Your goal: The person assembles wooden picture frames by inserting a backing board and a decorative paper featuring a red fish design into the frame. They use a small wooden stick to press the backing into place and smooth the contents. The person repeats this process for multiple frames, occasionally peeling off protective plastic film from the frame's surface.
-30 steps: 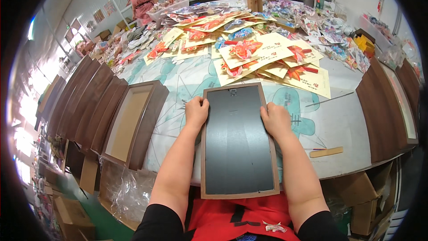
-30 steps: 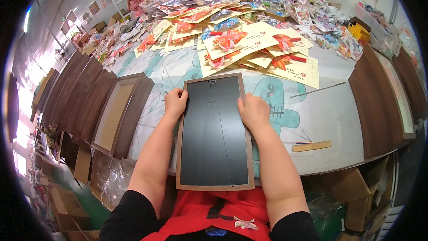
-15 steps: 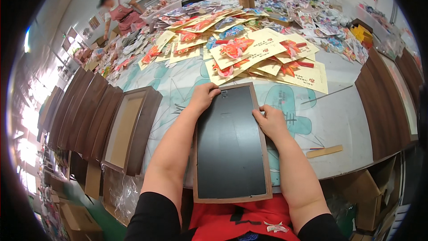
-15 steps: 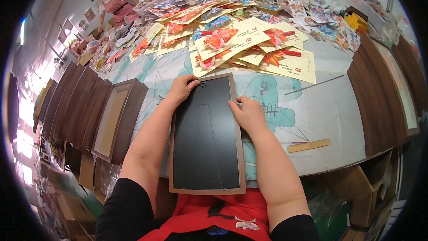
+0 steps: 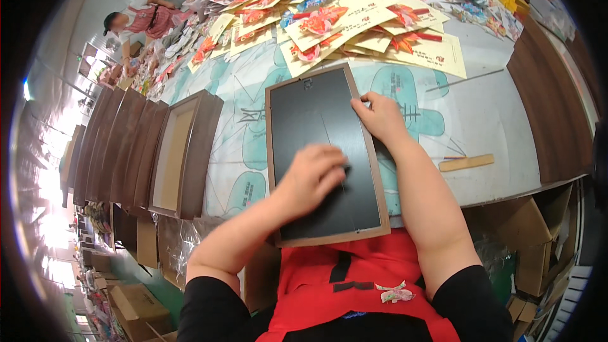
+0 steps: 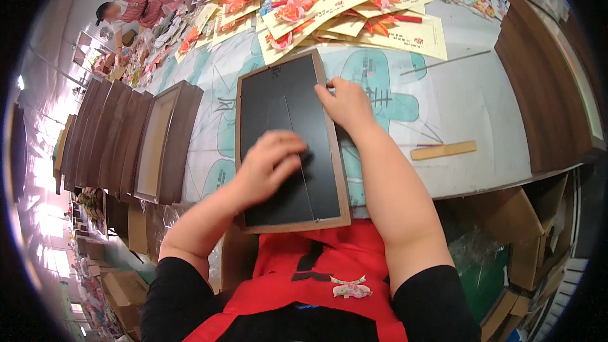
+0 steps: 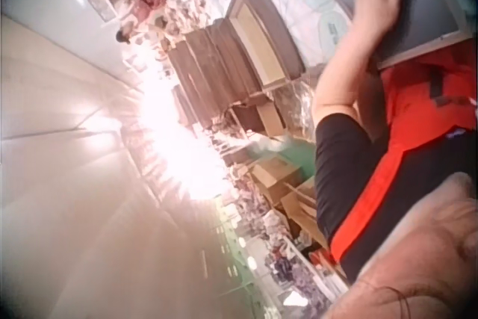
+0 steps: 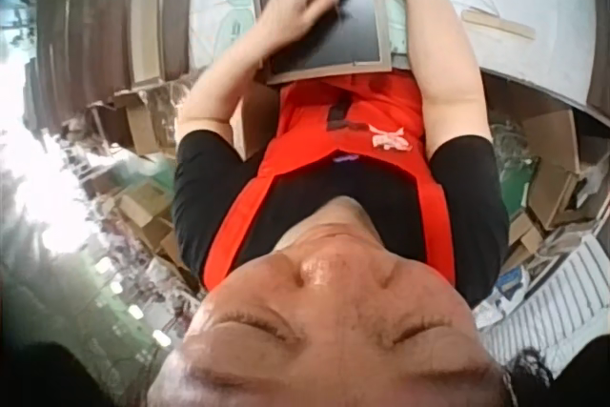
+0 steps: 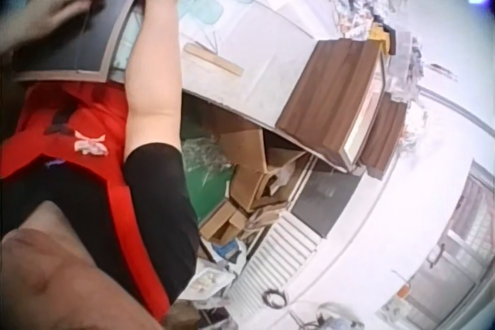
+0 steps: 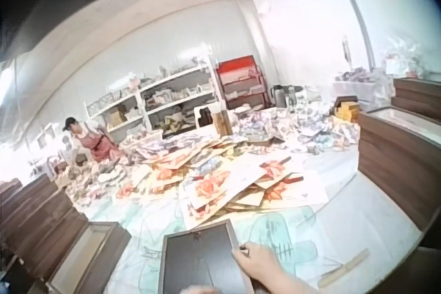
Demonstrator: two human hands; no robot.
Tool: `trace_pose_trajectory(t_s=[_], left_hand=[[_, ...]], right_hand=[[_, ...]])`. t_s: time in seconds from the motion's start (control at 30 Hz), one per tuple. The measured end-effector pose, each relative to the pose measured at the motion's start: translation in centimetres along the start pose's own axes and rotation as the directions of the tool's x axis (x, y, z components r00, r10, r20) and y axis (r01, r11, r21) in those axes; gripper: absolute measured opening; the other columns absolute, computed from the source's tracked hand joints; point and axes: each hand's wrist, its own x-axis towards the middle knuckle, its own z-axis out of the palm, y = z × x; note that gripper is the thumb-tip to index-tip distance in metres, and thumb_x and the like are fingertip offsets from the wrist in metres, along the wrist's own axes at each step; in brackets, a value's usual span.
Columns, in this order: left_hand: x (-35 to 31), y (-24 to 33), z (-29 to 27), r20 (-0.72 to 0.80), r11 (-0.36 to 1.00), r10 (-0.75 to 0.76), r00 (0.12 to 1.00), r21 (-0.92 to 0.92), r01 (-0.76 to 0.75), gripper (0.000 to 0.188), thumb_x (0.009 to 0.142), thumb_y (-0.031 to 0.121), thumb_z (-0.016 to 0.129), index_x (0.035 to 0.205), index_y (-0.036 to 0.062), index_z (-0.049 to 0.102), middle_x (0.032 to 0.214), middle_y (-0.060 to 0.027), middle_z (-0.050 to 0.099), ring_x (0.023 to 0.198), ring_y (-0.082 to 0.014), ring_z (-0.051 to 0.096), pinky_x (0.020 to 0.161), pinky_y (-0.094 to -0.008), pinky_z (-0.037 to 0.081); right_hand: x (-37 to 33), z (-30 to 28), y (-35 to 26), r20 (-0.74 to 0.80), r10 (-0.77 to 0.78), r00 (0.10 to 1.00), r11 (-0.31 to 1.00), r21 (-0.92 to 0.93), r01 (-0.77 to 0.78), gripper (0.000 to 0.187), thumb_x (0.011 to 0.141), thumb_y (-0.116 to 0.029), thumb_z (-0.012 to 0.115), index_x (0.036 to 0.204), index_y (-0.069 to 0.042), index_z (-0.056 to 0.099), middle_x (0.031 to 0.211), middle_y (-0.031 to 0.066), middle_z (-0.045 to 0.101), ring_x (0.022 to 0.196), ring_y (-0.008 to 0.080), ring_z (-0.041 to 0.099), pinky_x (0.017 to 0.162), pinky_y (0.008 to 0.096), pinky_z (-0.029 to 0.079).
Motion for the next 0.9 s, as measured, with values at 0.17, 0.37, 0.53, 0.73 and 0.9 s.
trace_pose_trajectory(t_s=[0.17,0.37,0.53,0.73,0.9], left_hand=[[-5.8,5.7,2.4,0.067,0.995,0.103,0.992,0.001,-0.103,0.037,0.070,0.020,0.077,0.102,0.0072,0.064,0.110,-0.0093,0.058,0.107,-0.0276,0.053,0.098,-0.0489,0.035],[-7.2,6.7,5.2,-0.096,0.999,0.048,0.994,0.027,-0.046,0.026,0.070,0.009,0.076,0.094,0.0074,0.065,0.098,-0.0081,0.062,0.102,-0.0276,0.057,0.098,-0.0483,0.037],[-7.2,5.9,3.4,-0.163,0.969,-0.104,0.981,-0.239,0.063,0.037,0.078,0.001,0.066,0.114,0.0024,0.057,0.126,-0.0122,0.051,0.125,-0.0275,0.043,0.108,-0.0437,0.026],[-6.3,5.4,-0.3,0.080,0.100,-0.766,0.638,-0.965,0.241,0.068,0.088,0.004,0.057,0.145,-0.0017,0.021,0.151,-0.0157,0.022,0.141,-0.0231,0.021,0.112,-0.0364,0.022],[-4.3,3.7,0.5,0.193,-0.032,-0.622,0.759,-0.975,0.222,0.047,0.090,0.012,0.058,0.131,-0.0034,0.043,0.118,-0.0096,0.059,0.100,-0.0149,0.060,0.089,-0.0279,0.048]], right_hand=[[-0.2,-0.1,0.1,0.009,0.011,1.000,1.000,0.003,-0.011,0.042,0.082,-0.040,0.061,0.093,-0.001,0.070,0.086,0.0250,0.066,0.083,0.0402,0.064,0.076,0.0444,0.051],[-0.3,0.1,0.4,0.025,0.010,1.000,0.999,0.039,-0.011,0.042,0.081,-0.040,0.062,0.095,-0.001,0.068,0.084,0.0230,0.067,0.084,0.0372,0.065,0.076,0.0406,0.051],[-0.1,0.0,0.5,-0.005,-0.012,1.000,0.999,0.037,0.012,0.041,0.081,-0.038,0.063,0.096,0.000,0.068,0.079,0.0222,0.066,0.079,0.0362,0.065,0.073,0.0406,0.050],[-0.2,-0.2,0.1,-0.008,-0.011,1.000,0.997,0.082,0.011,0.042,0.080,-0.037,0.064,0.098,0.001,0.067,0.072,0.0210,0.065,0.073,0.0352,0.065,0.068,0.0406,0.050],[0.0,-0.2,0.5,-0.015,-0.037,0.999,0.996,0.076,0.038,0.042,0.081,-0.037,0.063,0.099,0.001,0.067,0.067,0.0188,0.064,0.068,0.0323,0.065,0.066,0.0394,0.049]])
